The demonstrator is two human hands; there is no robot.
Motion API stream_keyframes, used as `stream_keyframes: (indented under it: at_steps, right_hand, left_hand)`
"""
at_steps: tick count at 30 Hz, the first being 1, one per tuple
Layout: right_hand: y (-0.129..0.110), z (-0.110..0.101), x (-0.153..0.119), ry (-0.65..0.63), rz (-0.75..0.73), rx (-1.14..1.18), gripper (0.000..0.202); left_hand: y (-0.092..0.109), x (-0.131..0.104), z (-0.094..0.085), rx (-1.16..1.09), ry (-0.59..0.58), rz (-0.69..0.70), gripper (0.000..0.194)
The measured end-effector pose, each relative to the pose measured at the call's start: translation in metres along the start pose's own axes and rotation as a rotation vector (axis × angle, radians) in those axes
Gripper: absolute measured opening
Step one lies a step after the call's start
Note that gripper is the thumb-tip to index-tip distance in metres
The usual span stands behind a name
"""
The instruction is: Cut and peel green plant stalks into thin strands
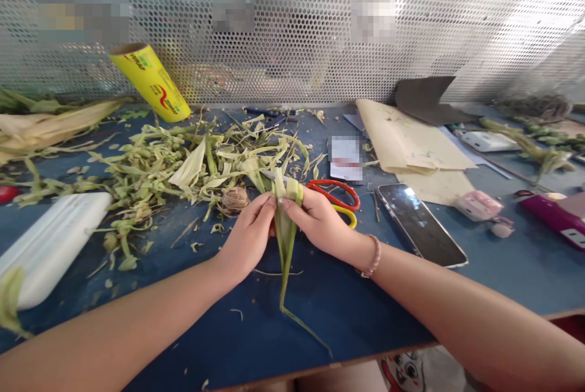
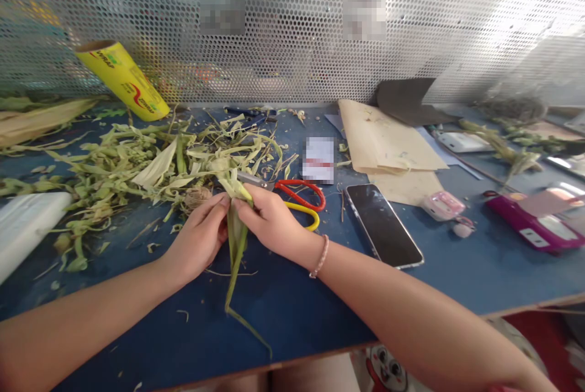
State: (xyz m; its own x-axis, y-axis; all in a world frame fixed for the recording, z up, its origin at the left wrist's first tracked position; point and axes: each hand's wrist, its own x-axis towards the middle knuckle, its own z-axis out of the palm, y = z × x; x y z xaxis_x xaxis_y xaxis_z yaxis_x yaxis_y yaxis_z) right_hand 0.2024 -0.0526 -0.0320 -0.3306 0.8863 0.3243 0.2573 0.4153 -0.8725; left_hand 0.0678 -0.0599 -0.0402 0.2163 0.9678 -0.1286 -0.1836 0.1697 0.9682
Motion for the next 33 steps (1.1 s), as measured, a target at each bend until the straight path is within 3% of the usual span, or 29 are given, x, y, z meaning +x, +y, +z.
stream_keyframes:
  at_steps: [8,16,21,27,33]
  right_hand:
    - [0.001,-0.002,-0.002,0.006,-0.165,-0.187,0.016]
    - [-0.005,-0.002,0.0,-0.022,0.162,-0.064,0.019]
    - [-0.006,-0.004,0.0,-0.06,0.239,-0.032,0.019]
    - [-0.004,-0.006,-0.002,-0.113,0.196,0.004,0.018]
    - [-0.002,-0.006,-0.001,-0.101,0.154,-0.062,0.016]
  left_hand:
    - [0.006,0.0,0.009,-0.118,0.085,-0.134,0.02]
    - [0.0,0.004,-0.001,0.013,0.19,0.029,0.017]
    - [0.002,0.002,-0.004,0.098,0.138,0.044,0.022]
    - [0.011,-0.003,0.001,0.241,0.043,0.073,0.028]
    - [0.017,-0.008,0.003,0.321,0.016,0.089,0.015]
